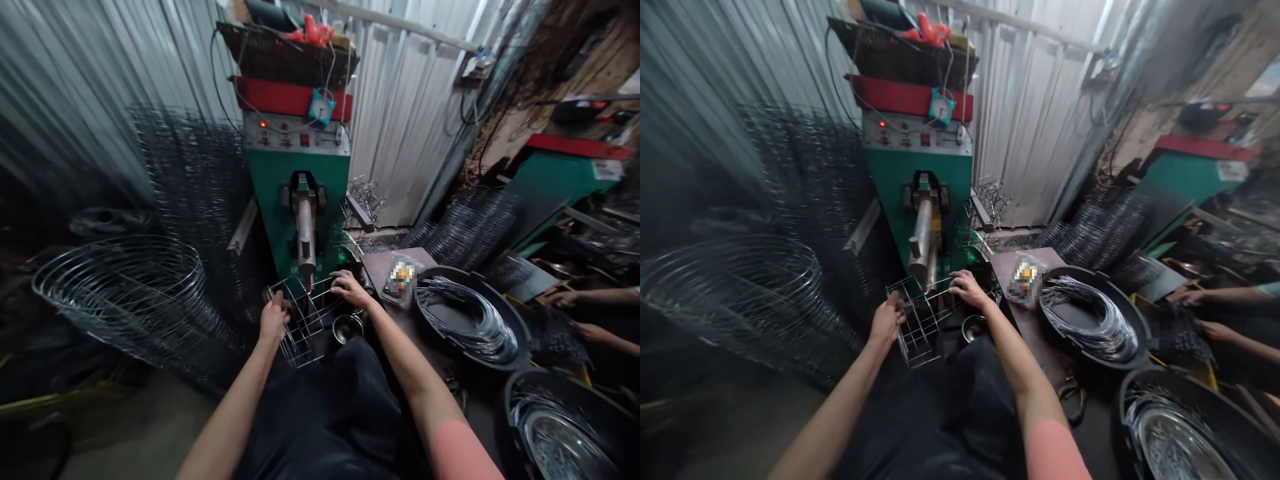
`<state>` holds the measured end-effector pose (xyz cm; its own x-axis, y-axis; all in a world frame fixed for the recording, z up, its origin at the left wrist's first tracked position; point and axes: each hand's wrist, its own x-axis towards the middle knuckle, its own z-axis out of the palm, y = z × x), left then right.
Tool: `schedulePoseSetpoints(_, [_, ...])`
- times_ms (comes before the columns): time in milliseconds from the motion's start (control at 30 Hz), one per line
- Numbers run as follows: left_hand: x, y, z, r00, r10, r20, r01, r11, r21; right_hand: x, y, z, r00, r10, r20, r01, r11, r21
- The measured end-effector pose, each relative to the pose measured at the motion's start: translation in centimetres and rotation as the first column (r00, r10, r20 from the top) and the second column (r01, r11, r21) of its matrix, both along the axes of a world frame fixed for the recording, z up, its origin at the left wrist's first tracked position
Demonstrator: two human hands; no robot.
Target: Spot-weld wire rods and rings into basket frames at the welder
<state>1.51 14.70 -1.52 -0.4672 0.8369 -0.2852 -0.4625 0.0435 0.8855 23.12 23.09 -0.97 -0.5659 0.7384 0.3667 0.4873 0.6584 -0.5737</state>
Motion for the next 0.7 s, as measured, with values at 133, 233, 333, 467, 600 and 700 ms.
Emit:
schedulePoseSetpoints(133, [-0.2, 0.8, -0.2, 1.000, -0.002, 0.023, 0.001, 1.000, 0.017, -0.2, 1.4, -0.1, 1.000, 0.029, 0.006, -0.029, 0.998, -0.048])
schedulePoseSetpoints(233, [-0.4, 1.0, 0.0, 1.000, -0.002, 0.028, 0.001, 1.000, 0.019, -0.5, 2.0, 0.1, 0.999, 0.043, 0.015, -0.042, 0.997, -0.062])
schedulePoseSetpoints(333, [-0.5, 1.4, 0.3, 1.000, 0.003, 0.017, -0.003, 1.000, 0.012, -0.8, 2.3, 0.3, 0.999, 0.046, 0.018, -0.045, 0.995, -0.085])
schedulePoseSetpoints(467, [-0.7, 1.9, 0.2, 1.000, -0.016, -0.014, 0.016, 1.000, -0.021, -0.9, 2.5, 0.4, 0.999, 0.037, 0.018, -0.034, 0.993, -0.114])
schedulePoseSetpoints(600, [-1.0, 1.1, 0.3, 0.997, -0.052, -0.062, 0.049, 0.998, -0.048, -0.8, 2.6, 0.4, 0.999, 0.039, 0.013, -0.037, 0.993, -0.109])
schedulePoseSetpoints(700, [-0.8, -1.0, 0.7, 0.981, -0.097, -0.168, 0.089, 0.995, -0.055, -0.9, 2.7, 0.4, 0.999, 0.044, 0.015, -0.042, 0.994, -0.104])
